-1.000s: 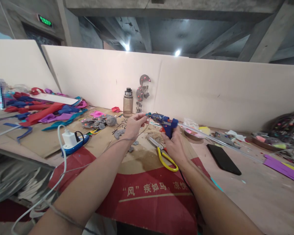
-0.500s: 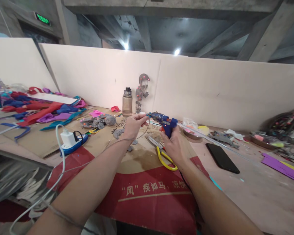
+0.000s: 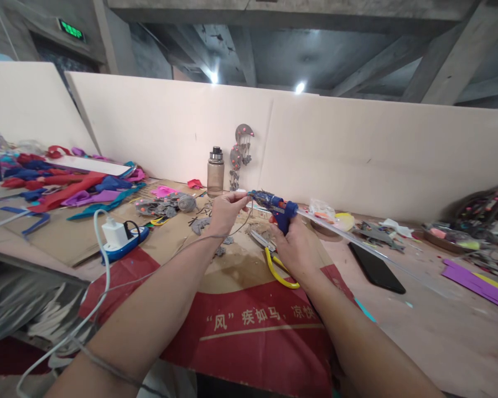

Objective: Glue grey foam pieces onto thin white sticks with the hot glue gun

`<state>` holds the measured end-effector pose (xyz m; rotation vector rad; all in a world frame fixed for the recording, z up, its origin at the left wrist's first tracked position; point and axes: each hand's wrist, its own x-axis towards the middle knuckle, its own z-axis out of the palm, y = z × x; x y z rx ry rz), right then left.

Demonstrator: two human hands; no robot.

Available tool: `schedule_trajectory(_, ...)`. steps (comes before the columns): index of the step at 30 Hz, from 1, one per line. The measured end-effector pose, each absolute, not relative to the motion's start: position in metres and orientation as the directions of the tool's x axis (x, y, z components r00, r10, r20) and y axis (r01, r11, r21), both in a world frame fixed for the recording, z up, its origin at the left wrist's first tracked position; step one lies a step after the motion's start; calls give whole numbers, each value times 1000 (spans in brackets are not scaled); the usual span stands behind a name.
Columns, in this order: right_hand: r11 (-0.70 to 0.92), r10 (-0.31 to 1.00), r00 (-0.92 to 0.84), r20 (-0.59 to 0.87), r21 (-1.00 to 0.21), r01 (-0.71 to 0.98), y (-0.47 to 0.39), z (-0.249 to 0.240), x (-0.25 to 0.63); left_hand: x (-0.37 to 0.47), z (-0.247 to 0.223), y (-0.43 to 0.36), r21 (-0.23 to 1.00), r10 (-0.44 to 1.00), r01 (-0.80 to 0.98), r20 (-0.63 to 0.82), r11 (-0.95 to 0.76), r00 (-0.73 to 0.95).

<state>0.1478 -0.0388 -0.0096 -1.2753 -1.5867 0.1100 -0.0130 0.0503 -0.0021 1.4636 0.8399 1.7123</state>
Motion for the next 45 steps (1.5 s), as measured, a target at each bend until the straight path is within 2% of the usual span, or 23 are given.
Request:
schedule_trajectory(15,397,764,117,635,-605,690,-43,-6,147,-13,-1,47,850,853,-87,513,-520,-94)
schedule_trajectory(23,294,779,157,607,-575,764,-51,3,143,-13,-1,48,846,853,-110,512,-521,-103)
schedule_trajectory(34,420,761,118,638,-623,660,-42,-9,146,-13,0,46,851,856,-91,509,-517,-96)
schedule_trajectory(45,423,758,115,642,-618,663,-42,-10,146,-13,2,44,859,862,-85,496,-505,-107)
